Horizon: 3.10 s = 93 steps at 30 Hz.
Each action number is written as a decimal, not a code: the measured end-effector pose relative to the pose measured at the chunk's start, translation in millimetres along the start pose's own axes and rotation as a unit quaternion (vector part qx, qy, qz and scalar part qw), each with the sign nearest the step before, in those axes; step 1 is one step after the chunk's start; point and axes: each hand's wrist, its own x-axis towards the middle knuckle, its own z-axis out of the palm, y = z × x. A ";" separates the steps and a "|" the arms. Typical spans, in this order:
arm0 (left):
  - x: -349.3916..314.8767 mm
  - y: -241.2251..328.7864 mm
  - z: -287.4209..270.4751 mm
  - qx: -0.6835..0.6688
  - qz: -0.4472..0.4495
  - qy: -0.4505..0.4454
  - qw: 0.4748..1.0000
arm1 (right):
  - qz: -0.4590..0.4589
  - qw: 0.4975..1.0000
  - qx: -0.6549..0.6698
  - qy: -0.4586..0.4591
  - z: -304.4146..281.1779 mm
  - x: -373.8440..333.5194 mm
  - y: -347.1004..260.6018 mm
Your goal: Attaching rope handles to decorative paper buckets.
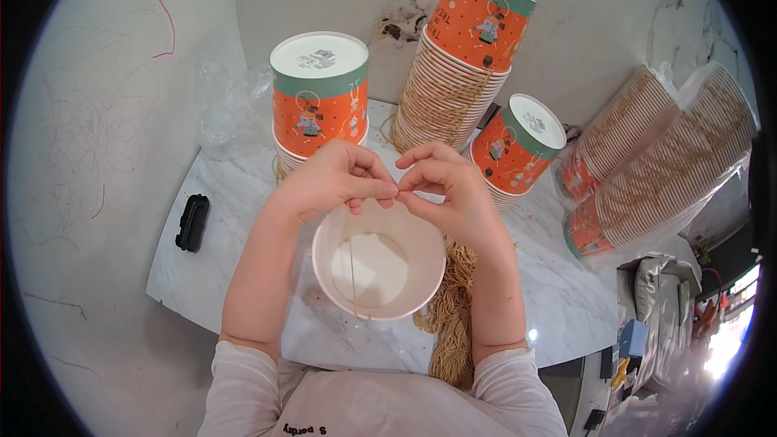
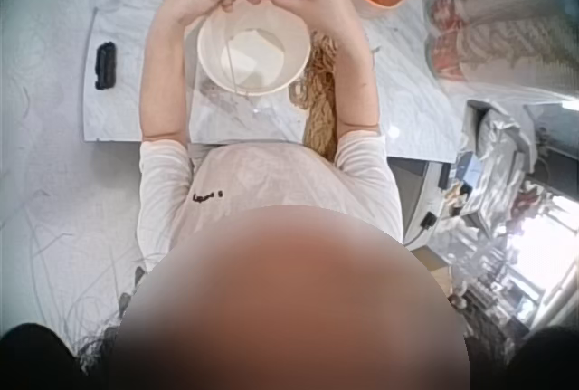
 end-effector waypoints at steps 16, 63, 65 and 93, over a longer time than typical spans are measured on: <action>5.7 -6.2 18.5 0.057 0.007 0.042 0.997 | -0.026 0.999 -0.038 -0.007 -1.1 -0.7 5.0; -1.9 4.3 48.7 -0.003 0.253 0.189 0.949 | 0.011 0.960 0.260 0.102 -1.3 3.4 4.7; -2.9 5.2 49.7 -0.005 0.249 0.191 0.949 | 0.003 0.962 0.255 0.097 -0.6 3.1 4.1; 0.1 -2.2 47.3 0.015 0.236 0.196 0.952 | 0.087 0.939 0.333 0.025 -10.6 3.7 3.6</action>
